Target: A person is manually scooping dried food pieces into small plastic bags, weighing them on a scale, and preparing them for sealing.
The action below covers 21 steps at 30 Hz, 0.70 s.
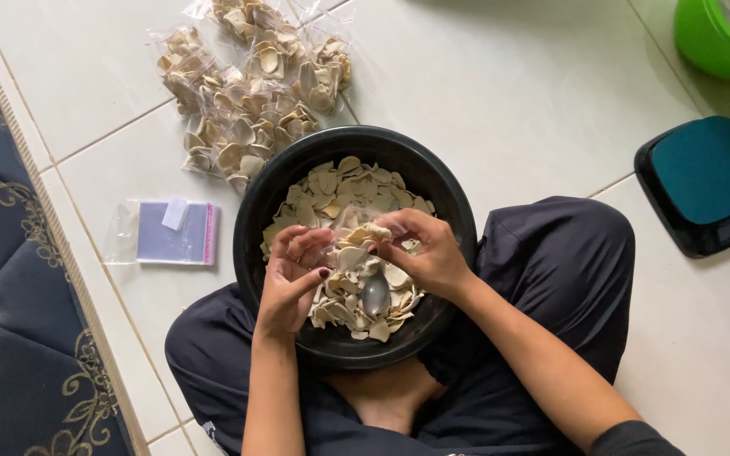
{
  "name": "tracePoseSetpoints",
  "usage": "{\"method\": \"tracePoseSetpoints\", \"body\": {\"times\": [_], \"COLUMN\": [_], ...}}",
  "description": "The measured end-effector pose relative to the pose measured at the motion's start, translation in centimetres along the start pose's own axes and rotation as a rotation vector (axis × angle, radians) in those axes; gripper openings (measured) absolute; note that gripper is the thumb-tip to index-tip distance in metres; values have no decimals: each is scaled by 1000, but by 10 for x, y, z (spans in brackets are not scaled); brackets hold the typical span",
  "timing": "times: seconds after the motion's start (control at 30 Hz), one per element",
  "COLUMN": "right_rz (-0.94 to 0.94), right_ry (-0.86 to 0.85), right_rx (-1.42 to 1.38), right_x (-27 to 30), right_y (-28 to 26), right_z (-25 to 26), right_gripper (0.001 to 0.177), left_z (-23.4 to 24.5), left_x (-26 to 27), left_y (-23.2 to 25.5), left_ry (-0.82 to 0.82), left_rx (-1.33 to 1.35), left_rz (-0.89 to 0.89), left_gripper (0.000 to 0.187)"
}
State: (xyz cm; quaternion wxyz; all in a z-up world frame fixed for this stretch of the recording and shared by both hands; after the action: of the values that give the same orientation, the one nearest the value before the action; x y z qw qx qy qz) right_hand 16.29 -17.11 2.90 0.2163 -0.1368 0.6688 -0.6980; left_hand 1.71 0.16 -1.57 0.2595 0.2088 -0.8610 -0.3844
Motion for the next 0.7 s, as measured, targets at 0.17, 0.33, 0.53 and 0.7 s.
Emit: {"method": "tracePoseSetpoints", "body": {"times": [0.17, 0.33, 0.53, 0.7], "right_rz": [227, 184, 116, -40], "right_ry": [40, -22, -26, 6], "right_rx": [87, 173, 175, -147], "right_x": [4, 2, 3, 6], "right_y": [-7, -3, 17, 8], "right_z": [-5, -4, 3, 2], "right_gripper": [26, 32, 31, 35], "left_z": [3, -7, 1, -2], "left_x": [-3, 2, 1, 0], "left_y": [-4, 3, -3, -6], "left_ry": [9, 53, 69, -46], "left_rx": [-72, -157, -171, -317], "left_rz": [-36, -32, -42, -70], "left_gripper": [66, 67, 70, 71]}}
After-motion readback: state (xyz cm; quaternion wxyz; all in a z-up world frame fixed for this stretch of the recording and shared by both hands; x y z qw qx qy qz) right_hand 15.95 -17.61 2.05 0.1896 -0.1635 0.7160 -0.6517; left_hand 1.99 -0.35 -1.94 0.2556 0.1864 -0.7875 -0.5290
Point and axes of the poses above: each hand's wrist, its own x-axis away from the middle knuckle, its own z-axis out of the back of the hand, y = z × x, the point moved 2 cm from there along -x, towards the middle knuckle, and after that the axes turned 11 degrees about y, right-handed, at the moved point
